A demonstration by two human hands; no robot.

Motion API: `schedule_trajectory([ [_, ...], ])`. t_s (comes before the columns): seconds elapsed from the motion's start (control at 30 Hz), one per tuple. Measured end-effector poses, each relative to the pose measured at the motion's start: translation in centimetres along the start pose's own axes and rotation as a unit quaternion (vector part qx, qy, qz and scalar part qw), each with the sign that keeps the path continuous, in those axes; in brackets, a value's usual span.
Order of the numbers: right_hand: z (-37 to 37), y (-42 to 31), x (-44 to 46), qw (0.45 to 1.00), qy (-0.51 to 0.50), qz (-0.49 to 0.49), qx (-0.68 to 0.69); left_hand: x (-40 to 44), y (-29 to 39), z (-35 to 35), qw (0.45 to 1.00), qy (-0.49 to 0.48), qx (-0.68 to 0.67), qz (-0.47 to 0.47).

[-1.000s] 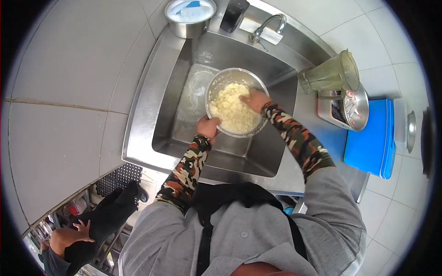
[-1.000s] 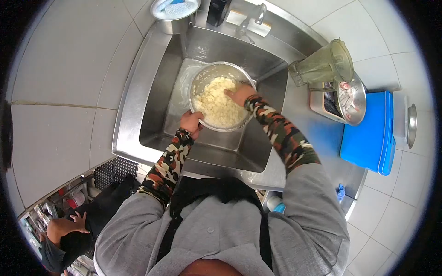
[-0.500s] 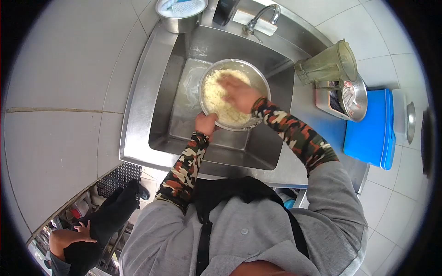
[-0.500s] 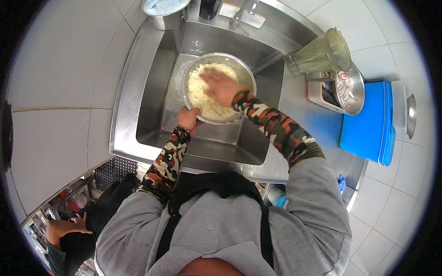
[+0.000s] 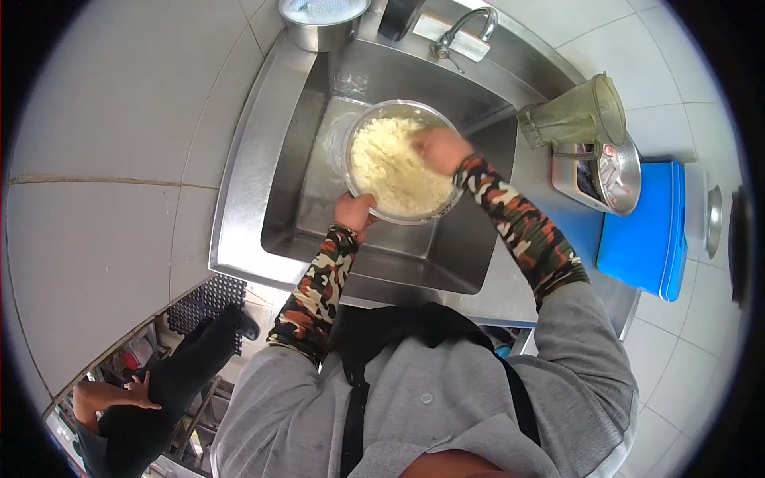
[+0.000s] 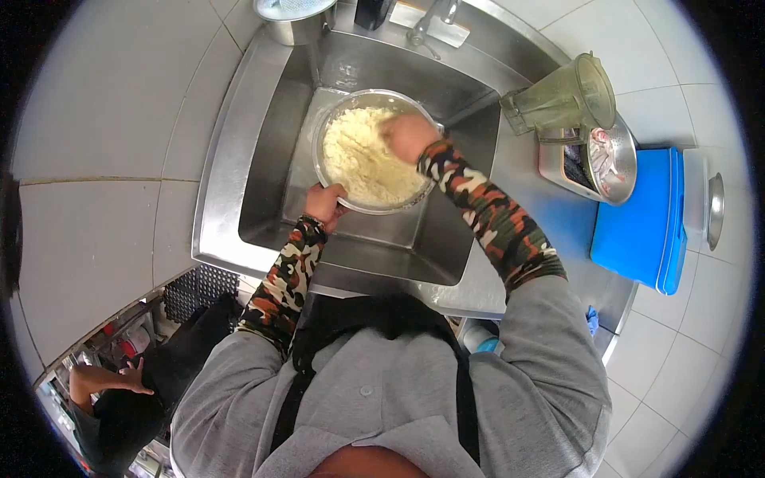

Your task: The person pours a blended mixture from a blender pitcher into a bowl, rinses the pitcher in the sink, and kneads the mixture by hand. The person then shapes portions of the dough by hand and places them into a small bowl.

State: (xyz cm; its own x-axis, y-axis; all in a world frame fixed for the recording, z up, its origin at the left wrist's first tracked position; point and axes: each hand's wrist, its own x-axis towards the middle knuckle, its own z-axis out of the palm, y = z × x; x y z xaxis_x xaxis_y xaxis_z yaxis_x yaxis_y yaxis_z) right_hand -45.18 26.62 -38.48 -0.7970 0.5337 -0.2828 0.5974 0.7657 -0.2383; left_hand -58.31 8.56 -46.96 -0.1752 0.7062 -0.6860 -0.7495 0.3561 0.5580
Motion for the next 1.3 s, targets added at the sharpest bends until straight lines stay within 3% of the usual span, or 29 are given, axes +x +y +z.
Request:
schedule_trajectory([
  [0.03, -0.1, 0.6, 0.5, 1.000, -0.002, 0.001, 0.003, -0.4, -0.2, -0.1, 1.000, 0.001, 0.001, -0.003],
  [0.1, -0.3, 2.0, 1.4, 0.991, 0.049, 0.113, 0.053, -0.7, -0.1, 0.0, 0.999, -0.032, 0.007, -0.001],
  [0.2, 3.6, 1.3, 2.9, 0.982, 0.054, 0.159, 0.089, -1.0, 0.4, 0.9, 0.998, -0.031, 0.061, 0.000],
  [0.23, 4.9, 1.0, 2.7, 0.983, 0.035, 0.140, 0.114, -0.9, 0.5, 1.1, 0.998, -0.030, 0.063, 0.001],
  [0.27, 8.3, 2.5, 3.3, 0.997, -0.027, 0.044, 0.056, -0.8, 0.3, 1.2, 0.999, -0.019, 0.049, 0.006],
  [0.37, 2.7, -0.3, 0.5, 0.990, -0.114, 0.037, 0.076, -1.1, 0.8, 1.3, 0.999, -0.013, 0.032, 0.003],
  [0.43, 1.0, 1.3, 1.2, 0.982, 0.009, 0.148, 0.117, -1.4, 0.6, 0.8, 1.000, -0.011, 0.029, -0.005],
  [0.53, 0.9, 0.8, 3.1, 0.960, 0.059, 0.168, 0.217, -0.4, 0.8, 0.7, 0.999, -0.041, 0.031, 0.011],
  [0.6, 3.3, -1.2, 4.0, 0.985, 0.086, 0.017, 0.149, 0.8, 0.6, 0.1, 0.983, -0.081, 0.162, -0.016],
  [0.67, 3.8, -3.7, 3.3, 0.993, -0.109, -0.001, 0.049, 1.1, 0.2, 0.0, 0.989, -0.074, 0.120, -0.039],
  [0.8, 1.6, -1.8, 2.5, 0.979, -0.198, -0.036, 0.013, -0.5, 0.4, 0.4, 0.994, -0.045, 0.091, -0.030],
  [0.87, 1.0, 1.6, 3.3, 0.996, -0.069, -0.002, -0.065, -0.9, 0.7, 1.1, 0.996, -0.050, 0.067, -0.018],
  [0.93, 2.7, 3.5, 3.1, 0.974, -0.146, 0.173, -0.032, -1.0, 1.0, 1.5, 0.999, -0.010, 0.036, 0.018],
  [1.0, 7.5, 5.2, 2.3, 0.953, -0.094, 0.275, 0.088, -0.8, 0.7, 2.2, 0.997, 0.000, 0.067, 0.034],
  [1.1, 10.8, 5.8, 1.5, 0.961, -0.119, 0.229, 0.103, -0.5, -1.2, 3.3, 0.997, 0.013, 0.072, 0.028],
  [1.13, 11.4, 5.7, 0.4, 0.911, -0.097, 0.283, 0.285, -0.8, -1.6, 3.5, 0.997, 0.012, 0.074, 0.025],
  [1.17, 10.9, 5.0, -0.2, 0.825, -0.071, 0.326, 0.456, -1.4, -1.5, 3.7, 0.994, 0.012, 0.105, 0.011],
  [1.2, 10.3, 4.7, -0.4, 0.824, -0.071, 0.327, 0.458, -1.6, -1.5, 3.8, 0.991, 0.012, 0.136, -0.002],
  [1.27, 8.7, 3.8, -0.8, 0.900, -0.062, 0.243, 0.357, -0.6, -2.1, 2.7, 0.994, 0.006, 0.110, 0.006],
  [1.3, 7.5, 2.5, -0.4, 0.906, -0.028, 0.274, 0.322, 0.0, -2.1, 2.2, 0.996, 0.001, 0.081, 0.020],
])
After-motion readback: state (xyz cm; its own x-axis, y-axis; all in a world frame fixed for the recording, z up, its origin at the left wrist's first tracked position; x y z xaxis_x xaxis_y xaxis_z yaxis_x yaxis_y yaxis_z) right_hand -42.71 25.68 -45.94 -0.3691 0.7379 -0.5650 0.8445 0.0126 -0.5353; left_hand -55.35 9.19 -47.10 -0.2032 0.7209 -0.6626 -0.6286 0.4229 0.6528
